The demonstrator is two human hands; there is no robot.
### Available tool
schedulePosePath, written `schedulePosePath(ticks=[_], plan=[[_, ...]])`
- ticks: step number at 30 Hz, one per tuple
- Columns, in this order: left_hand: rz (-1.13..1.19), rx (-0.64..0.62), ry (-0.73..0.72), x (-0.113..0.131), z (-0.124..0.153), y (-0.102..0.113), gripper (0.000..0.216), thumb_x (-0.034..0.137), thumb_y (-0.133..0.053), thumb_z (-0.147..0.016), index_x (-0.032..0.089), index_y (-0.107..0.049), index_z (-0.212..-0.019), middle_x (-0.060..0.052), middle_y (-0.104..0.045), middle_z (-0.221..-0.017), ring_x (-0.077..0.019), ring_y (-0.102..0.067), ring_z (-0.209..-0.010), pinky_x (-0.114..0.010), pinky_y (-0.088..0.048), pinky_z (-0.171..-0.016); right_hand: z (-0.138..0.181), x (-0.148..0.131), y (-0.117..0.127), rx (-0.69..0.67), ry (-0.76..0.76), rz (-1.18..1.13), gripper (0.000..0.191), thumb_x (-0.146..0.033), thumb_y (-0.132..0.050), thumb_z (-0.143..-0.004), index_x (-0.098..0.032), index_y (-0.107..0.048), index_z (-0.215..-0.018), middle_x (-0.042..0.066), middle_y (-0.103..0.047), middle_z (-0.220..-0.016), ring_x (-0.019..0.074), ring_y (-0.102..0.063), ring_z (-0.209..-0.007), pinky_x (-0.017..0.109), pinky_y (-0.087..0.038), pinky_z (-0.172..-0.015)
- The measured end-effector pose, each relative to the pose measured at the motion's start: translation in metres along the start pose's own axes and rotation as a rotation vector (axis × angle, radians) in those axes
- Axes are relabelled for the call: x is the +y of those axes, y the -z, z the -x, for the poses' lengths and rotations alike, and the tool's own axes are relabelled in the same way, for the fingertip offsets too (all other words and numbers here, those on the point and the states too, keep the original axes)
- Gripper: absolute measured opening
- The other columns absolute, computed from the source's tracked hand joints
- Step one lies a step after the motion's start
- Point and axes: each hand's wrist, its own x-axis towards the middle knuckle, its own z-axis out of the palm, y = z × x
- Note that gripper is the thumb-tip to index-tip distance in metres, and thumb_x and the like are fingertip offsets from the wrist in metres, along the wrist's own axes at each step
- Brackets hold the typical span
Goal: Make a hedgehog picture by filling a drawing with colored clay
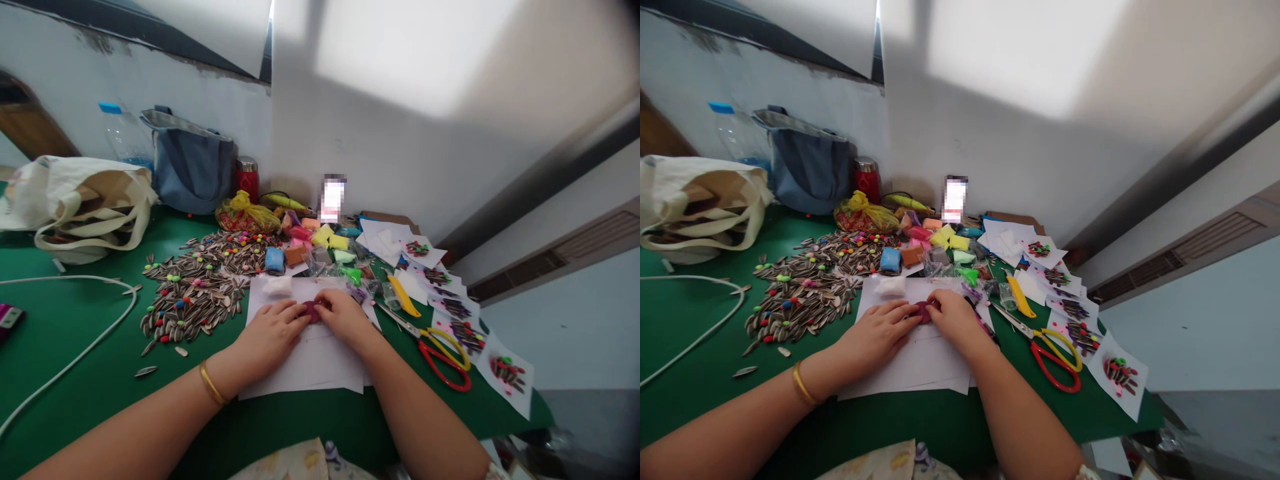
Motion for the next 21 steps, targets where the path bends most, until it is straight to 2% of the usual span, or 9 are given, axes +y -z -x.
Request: schedulePosePath(ticks=[5, 9, 15, 18, 21], plan=[[-0.006, 0.005, 0.002, 0.002, -0.001, 0.002, 0.044, 0.023, -0.052, -0.095, 0.029, -0.052, -0.138, -0.004, -0.056, -0.142, -0.0275, -0.045, -0.133, -0.045, -0.037, -0.104, -0.002, 0.008, 0.002, -0.001, 0.036, -0.03, 0.022, -0.016, -0.051, -0.092, -0.019, -0.07, -0.101, 0.007, -0.072, -0.102, 0.0204, -0.063, -0.096, 0.032, -0.045, -0.087], [-0.014, -0.002, 0.026, 0.005, -0.001, 0.004, 0.042, 0.023, -0.052, -0.094, 0.028, -0.054, -0.136, -0.005, -0.054, -0.145, -0.0295, -0.045, -0.133, -0.047, -0.036, -0.104, 0.0, 0.013, 0.004, 0.023, 0.031, -0.048, 0.029, -0.013, -0.046, -0.092, -0.019, -0.069, -0.108, 0.006, -0.072, -0.1, 0.0198, -0.064, -0.095, 0.034, -0.046, -0.089], [-0.014, -0.028, 0.024, 0.007, -0.003, 0.006, 0.041, 0.023, -0.05, -0.095, 0.026, -0.054, -0.135, -0.003, -0.054, -0.145, -0.0293, -0.044, -0.135, -0.047, -0.036, -0.105, 0.014, -0.001, 0.031, 0.082, 0.038, 0.04, 0.036, -0.012, -0.041, -0.093, -0.018, -0.066, -0.119, 0.007, -0.07, -0.101, 0.0199, -0.062, -0.096, 0.034, -0.047, -0.089], [-0.006, -0.012, 0.016, 0.006, -0.003, 0.005, 0.041, 0.023, -0.049, -0.095, 0.026, -0.054, -0.136, -0.004, -0.055, -0.144, -0.0285, -0.044, -0.135, -0.046, -0.036, -0.105, 0.021, -0.013, 0.046, 0.028, 0.094, 0.164, 0.04, -0.01, -0.043, -0.092, -0.02, -0.065, -0.123, 0.008, -0.068, -0.108, 0.0203, -0.061, -0.101, 0.033, -0.045, -0.091], [-0.004, -0.003, 0.014, 0.005, -0.002, 0.004, 0.043, 0.023, -0.05, -0.094, 0.026, -0.054, -0.136, -0.005, -0.056, -0.143, -0.0288, -0.044, -0.135, -0.046, -0.037, -0.105, 0.024, -0.018, 0.047, -0.068, 0.171, 0.26, 0.043, -0.01, -0.045, -0.092, -0.025, -0.065, -0.128, 0.008, -0.067, -0.108, 0.0205, -0.059, -0.102, 0.031, -0.044, -0.09]])
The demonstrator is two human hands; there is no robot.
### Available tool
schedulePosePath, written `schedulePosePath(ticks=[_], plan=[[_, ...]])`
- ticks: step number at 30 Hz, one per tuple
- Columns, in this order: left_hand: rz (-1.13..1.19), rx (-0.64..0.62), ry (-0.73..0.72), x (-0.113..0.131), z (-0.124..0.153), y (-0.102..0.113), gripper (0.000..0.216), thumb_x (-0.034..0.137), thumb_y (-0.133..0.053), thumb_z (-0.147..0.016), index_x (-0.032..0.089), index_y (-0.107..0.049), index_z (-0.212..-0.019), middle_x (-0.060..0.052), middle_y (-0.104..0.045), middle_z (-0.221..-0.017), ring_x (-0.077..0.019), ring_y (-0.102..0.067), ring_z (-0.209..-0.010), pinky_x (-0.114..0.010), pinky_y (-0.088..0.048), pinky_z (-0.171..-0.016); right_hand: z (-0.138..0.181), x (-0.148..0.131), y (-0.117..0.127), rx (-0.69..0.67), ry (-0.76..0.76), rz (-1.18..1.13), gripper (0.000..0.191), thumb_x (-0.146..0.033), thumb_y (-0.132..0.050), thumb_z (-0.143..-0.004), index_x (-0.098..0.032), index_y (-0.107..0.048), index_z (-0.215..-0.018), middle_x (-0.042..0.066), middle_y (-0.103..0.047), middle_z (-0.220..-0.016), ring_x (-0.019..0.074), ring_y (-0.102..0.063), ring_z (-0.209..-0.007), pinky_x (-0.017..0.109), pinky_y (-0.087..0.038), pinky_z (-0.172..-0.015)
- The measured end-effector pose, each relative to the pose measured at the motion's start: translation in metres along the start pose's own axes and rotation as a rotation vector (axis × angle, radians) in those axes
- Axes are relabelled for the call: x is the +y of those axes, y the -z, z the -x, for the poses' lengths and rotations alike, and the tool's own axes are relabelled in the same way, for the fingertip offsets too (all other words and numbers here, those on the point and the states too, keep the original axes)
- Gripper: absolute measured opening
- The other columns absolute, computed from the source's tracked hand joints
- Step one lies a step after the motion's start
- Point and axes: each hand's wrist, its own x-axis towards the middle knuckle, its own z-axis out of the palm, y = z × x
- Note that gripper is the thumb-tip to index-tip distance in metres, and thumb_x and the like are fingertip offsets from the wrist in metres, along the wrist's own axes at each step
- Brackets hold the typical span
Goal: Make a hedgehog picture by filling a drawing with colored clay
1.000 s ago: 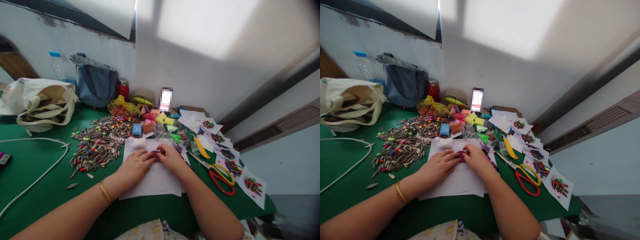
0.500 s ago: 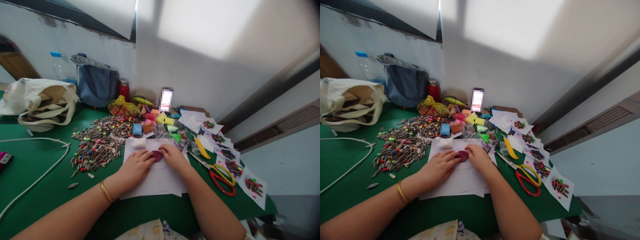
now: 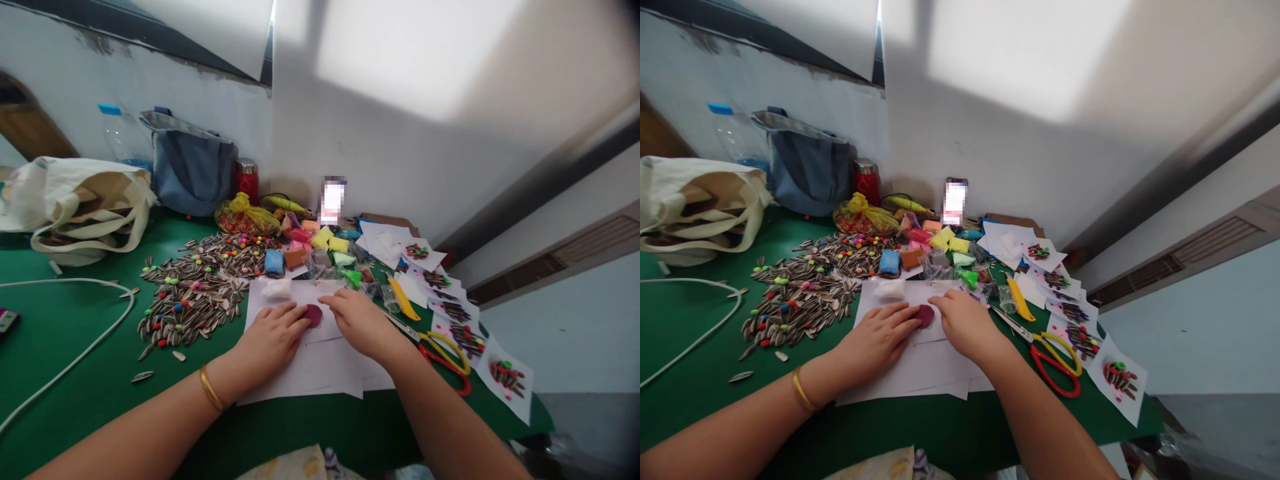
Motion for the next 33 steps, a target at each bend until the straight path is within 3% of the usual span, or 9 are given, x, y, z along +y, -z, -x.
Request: schedulePosePath(ticks=[3, 9, 17, 26, 33], plan=[[-0.003, -0.008, 0.001, 0.0, 0.0, 0.0, 0.043, 0.022, -0.05, -0.094, 0.026, -0.054, -0.136, -0.004, -0.055, -0.145, -0.0296, -0.045, -0.134, -0.047, -0.038, -0.104, 0.0, 0.004, -0.015, -0.017, 0.068, 0.048, 0.046, -0.01, -0.047, -0.092, -0.027, -0.062, -0.132, 0.008, -0.065, -0.099, 0.0206, -0.058, -0.097, 0.03, -0.044, -0.087], [0.022, -0.022, 0.019, 0.001, 0.0, 0.003, 0.046, 0.022, -0.052, -0.093, 0.027, -0.052, -0.139, -0.003, -0.054, -0.146, -0.0289, -0.044, -0.135, -0.048, -0.037, -0.106, 0.001, 0.02, -0.049, 0.032, 0.056, -0.004, 0.044, -0.011, -0.049, -0.091, -0.023, -0.064, -0.131, 0.008, -0.064, -0.098, 0.0202, -0.057, -0.094, 0.031, -0.046, -0.087], [0.037, -0.013, 0.058, 0.001, 0.002, 0.002, 0.043, 0.021, -0.055, -0.091, 0.029, -0.057, -0.133, -0.007, -0.052, -0.145, -0.0307, -0.044, -0.134, -0.049, -0.038, -0.107, 0.0, 0.026, -0.05, 0.085, 0.08, -0.147, 0.044, -0.01, -0.048, -0.091, -0.024, -0.064, -0.13, 0.006, -0.064, -0.096, 0.0189, -0.058, -0.094, 0.031, -0.047, -0.089], [0.055, -0.016, 0.053, -0.001, 0.003, 0.0, 0.047, 0.021, -0.056, -0.091, 0.03, -0.054, -0.137, -0.007, -0.05, -0.146, -0.0307, -0.043, -0.135, -0.049, -0.036, -0.108, 0.0, 0.018, -0.053, 0.043, 0.119, 0.075, 0.047, -0.012, -0.052, -0.09, -0.026, -0.062, -0.133, 0.007, -0.061, -0.092, 0.0205, -0.054, -0.086, 0.032, -0.044, -0.08], [0.062, 0.015, 0.044, -0.001, 0.004, -0.002, 0.044, 0.022, -0.055, -0.091, 0.03, -0.055, -0.135, -0.007, -0.052, -0.145, -0.0296, -0.043, -0.134, -0.048, -0.035, -0.109, -0.001, 0.02, -0.055, 0.07, 0.082, 0.006, 0.049, -0.01, -0.05, -0.089, -0.025, -0.061, -0.134, 0.007, -0.062, -0.094, 0.02, -0.056, -0.09, 0.031, -0.044, -0.083]])
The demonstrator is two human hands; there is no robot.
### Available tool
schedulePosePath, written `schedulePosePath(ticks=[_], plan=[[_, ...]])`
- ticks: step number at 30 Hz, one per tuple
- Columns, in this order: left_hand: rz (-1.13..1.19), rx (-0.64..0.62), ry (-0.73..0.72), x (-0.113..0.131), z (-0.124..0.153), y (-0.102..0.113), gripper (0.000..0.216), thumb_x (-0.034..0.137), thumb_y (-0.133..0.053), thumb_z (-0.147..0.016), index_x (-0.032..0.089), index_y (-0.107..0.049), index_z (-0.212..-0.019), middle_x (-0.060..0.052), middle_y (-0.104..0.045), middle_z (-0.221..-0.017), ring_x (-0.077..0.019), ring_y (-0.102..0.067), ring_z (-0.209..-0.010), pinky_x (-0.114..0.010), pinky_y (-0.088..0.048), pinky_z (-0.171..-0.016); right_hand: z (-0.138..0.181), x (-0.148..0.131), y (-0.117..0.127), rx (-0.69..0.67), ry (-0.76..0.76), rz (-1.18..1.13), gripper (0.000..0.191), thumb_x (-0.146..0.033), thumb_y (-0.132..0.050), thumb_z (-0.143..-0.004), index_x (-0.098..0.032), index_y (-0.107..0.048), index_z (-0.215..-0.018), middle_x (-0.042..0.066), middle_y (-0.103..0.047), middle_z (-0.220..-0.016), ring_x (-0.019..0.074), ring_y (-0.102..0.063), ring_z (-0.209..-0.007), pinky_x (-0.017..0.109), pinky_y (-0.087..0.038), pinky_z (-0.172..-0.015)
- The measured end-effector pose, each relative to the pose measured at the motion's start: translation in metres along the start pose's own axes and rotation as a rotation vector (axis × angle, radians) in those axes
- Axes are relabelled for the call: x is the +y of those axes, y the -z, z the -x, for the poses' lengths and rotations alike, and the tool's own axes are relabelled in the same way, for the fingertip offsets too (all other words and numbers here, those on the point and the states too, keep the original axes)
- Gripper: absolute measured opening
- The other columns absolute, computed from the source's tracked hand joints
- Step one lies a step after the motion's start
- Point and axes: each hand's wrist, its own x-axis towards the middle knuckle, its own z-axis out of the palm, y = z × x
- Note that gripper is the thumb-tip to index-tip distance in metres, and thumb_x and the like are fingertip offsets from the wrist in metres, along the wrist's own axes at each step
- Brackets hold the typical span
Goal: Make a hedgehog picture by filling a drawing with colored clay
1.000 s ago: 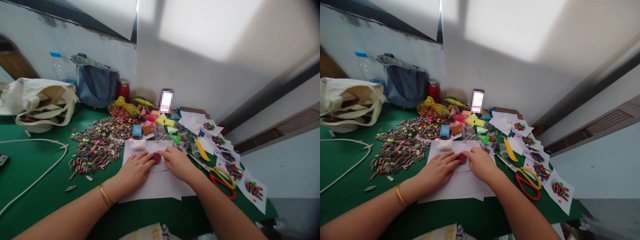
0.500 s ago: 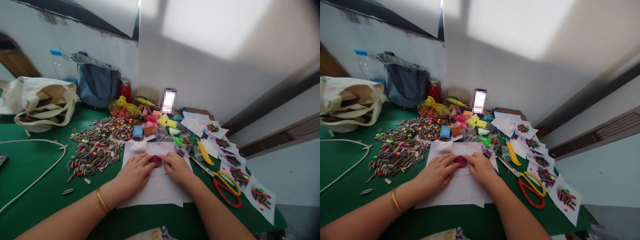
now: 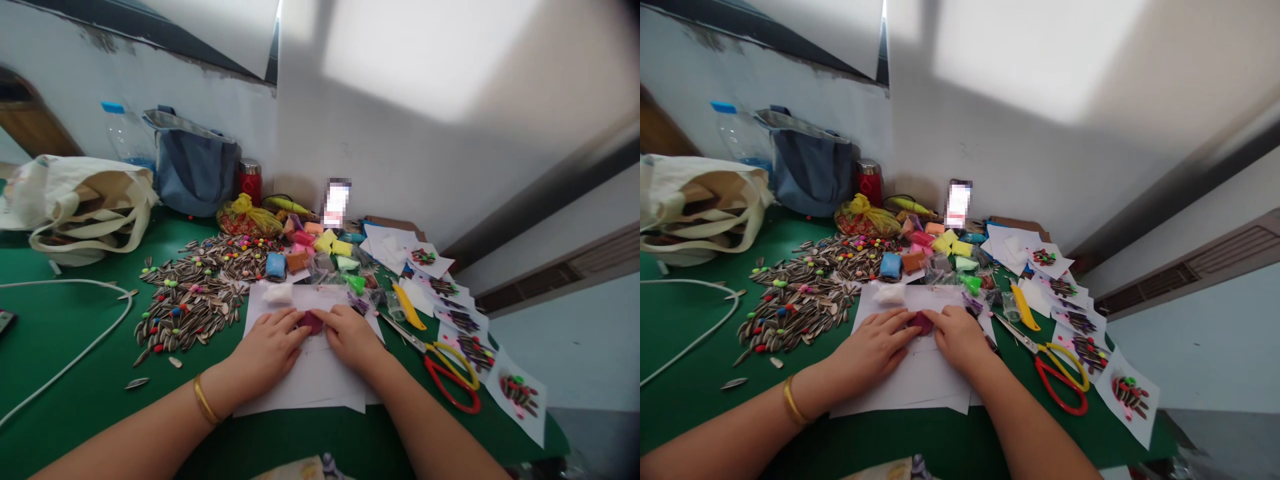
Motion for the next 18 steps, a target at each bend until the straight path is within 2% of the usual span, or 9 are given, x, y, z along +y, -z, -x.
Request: schedulePosePath(ticks=[7, 11, 18], plan=[[-0.01, -0.015, -0.004, -0.0009, -0.0001, -0.0001, 0.044, 0.024, -0.054, -0.092, 0.03, -0.054, -0.136, -0.007, -0.053, -0.144, -0.0305, -0.043, -0.135, -0.049, -0.036, -0.108, -0.0016, -0.0016, 0.0013, -0.034, -0.041, 0.04, 0.048, -0.009, -0.051, -0.088, -0.024, -0.063, -0.132, 0.008, -0.063, -0.093, 0.021, -0.057, -0.09, 0.031, -0.045, -0.084], [0.003, -0.006, -0.01, -0.0004, -0.0001, 0.0007, 0.043, 0.024, -0.055, -0.092, 0.028, -0.056, -0.134, -0.008, -0.052, -0.144, -0.0299, -0.044, -0.134, -0.049, -0.036, -0.108, -0.0013, 0.0003, 0.0009, 0.004, -0.053, -0.021, 0.048, -0.01, -0.049, -0.09, -0.022, -0.059, -0.136, 0.008, -0.064, -0.096, 0.0207, -0.057, -0.093, 0.031, -0.045, -0.087], [-0.006, -0.026, 0.0, 0.0005, -0.0008, 0.0024, 0.045, 0.023, -0.056, -0.091, 0.029, -0.055, -0.135, -0.007, -0.051, -0.146, -0.0315, -0.044, -0.134, -0.05, -0.037, -0.108, -0.0025, -0.0031, 0.0016, -0.037, -0.038, 0.041, 0.053, -0.01, -0.052, -0.088, -0.028, -0.058, -0.137, 0.006, -0.062, -0.094, 0.0204, -0.056, -0.09, 0.031, -0.044, -0.083]])
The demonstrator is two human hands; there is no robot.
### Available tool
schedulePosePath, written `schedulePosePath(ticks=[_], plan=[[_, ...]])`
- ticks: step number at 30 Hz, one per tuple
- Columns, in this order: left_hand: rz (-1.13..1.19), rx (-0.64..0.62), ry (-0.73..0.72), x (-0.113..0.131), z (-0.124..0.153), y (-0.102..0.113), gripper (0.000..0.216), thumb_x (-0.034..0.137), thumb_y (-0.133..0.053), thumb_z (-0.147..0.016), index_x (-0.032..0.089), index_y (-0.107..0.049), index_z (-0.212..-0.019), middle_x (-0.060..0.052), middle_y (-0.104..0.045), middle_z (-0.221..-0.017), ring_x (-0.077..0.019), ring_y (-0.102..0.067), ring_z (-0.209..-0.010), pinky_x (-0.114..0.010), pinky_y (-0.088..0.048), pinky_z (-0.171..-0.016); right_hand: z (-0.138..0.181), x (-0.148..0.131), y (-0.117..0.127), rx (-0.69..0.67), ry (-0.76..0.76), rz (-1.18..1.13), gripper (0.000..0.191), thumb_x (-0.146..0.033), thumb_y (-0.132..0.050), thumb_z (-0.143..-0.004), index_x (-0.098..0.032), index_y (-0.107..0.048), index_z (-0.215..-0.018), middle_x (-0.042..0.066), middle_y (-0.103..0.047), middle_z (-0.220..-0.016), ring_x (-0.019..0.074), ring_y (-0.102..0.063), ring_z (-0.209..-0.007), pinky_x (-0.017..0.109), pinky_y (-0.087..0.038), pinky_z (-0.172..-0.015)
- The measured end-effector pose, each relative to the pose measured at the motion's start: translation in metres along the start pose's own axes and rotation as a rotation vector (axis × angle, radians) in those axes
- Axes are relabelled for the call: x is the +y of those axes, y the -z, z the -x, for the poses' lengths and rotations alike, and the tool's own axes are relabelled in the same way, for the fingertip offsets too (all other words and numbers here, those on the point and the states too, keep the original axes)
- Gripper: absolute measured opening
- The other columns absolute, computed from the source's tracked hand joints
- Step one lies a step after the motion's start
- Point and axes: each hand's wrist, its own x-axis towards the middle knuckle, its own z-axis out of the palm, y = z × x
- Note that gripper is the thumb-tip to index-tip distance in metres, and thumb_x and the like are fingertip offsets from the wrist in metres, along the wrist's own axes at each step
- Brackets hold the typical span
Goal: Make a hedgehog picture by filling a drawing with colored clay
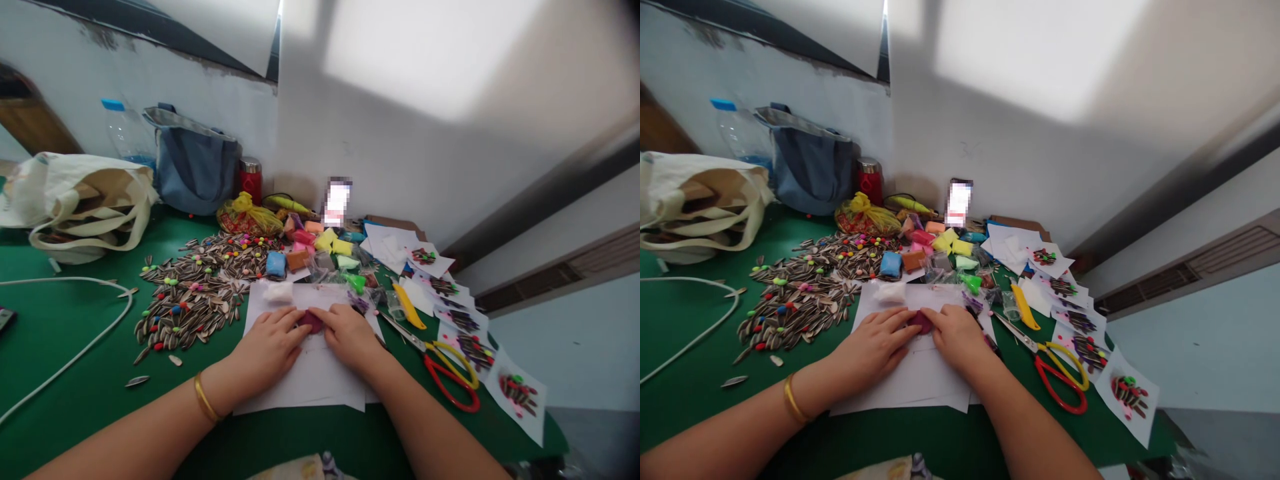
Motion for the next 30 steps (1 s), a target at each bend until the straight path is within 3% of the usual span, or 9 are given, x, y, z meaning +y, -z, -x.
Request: schedulePosePath(ticks=[7, 30], plan=[[0.006, -0.016, -0.002, 0.0, -0.001, 0.001, 0.045, 0.023, -0.053, -0.092, 0.029, -0.054, -0.136, -0.008, -0.051, -0.146, -0.0312, -0.043, -0.134, -0.05, -0.037, -0.108, 0.002, 0.013, 0.004, 0.03, -0.009, -0.16, 0.05, -0.007, -0.047, -0.088, -0.025, -0.063, -0.132, 0.005, -0.062, -0.095, 0.0181, -0.058, -0.091, 0.029, -0.046, -0.085], [0.002, -0.06, 0.019, 0.001, -0.002, 0.004, 0.046, 0.022, -0.054, -0.091, 0.028, -0.054, -0.137, -0.009, -0.05, -0.148, -0.0325, -0.043, -0.135, -0.053, -0.037, -0.108, 0.007, 0.017, 0.021, -0.091, 0.069, -0.139, 0.05, -0.005, -0.051, -0.087, -0.026, -0.065, -0.13, 0.007, -0.065, -0.098, 0.0192, -0.061, -0.095, 0.031, -0.047, -0.088]])
